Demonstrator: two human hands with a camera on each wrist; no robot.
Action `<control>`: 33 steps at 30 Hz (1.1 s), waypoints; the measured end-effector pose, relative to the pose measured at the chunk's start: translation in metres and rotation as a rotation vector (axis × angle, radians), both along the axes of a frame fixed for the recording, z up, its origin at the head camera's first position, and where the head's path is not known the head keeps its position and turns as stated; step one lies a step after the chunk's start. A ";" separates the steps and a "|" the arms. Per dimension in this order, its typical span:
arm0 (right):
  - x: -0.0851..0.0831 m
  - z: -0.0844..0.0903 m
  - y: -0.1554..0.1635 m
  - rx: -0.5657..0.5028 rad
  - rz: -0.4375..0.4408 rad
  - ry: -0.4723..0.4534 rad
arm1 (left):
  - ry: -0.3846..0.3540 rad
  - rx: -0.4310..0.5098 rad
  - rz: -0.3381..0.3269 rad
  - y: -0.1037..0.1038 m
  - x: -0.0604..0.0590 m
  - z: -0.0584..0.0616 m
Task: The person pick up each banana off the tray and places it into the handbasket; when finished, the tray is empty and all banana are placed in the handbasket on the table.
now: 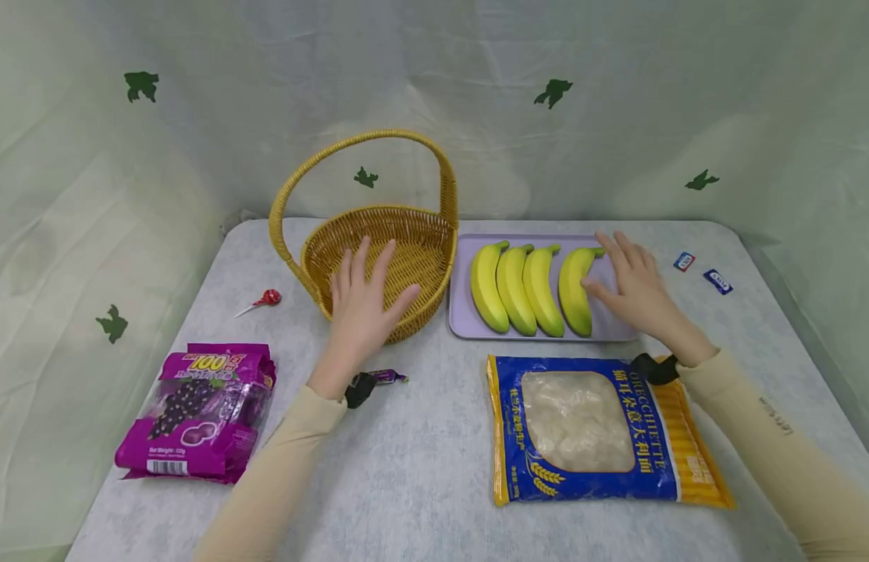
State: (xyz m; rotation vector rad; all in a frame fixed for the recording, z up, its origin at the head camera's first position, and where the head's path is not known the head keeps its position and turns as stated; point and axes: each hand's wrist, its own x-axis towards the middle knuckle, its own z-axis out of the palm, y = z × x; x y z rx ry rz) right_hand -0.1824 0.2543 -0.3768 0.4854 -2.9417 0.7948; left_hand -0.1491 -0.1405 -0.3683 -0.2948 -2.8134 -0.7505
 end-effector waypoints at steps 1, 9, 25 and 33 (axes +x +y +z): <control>-0.002 0.001 0.002 -0.048 0.021 -0.008 | 0.016 0.052 -0.023 -0.003 0.003 0.001; -0.008 0.010 0.016 -0.398 0.046 -0.251 | 0.252 0.541 -0.165 -0.029 0.024 0.006; -0.027 -0.015 0.041 -0.548 0.034 -0.628 | 0.301 0.988 0.044 -0.073 0.032 0.010; -0.035 -0.030 0.047 -0.560 0.049 -0.763 | 0.247 1.076 -0.057 -0.089 0.004 -0.021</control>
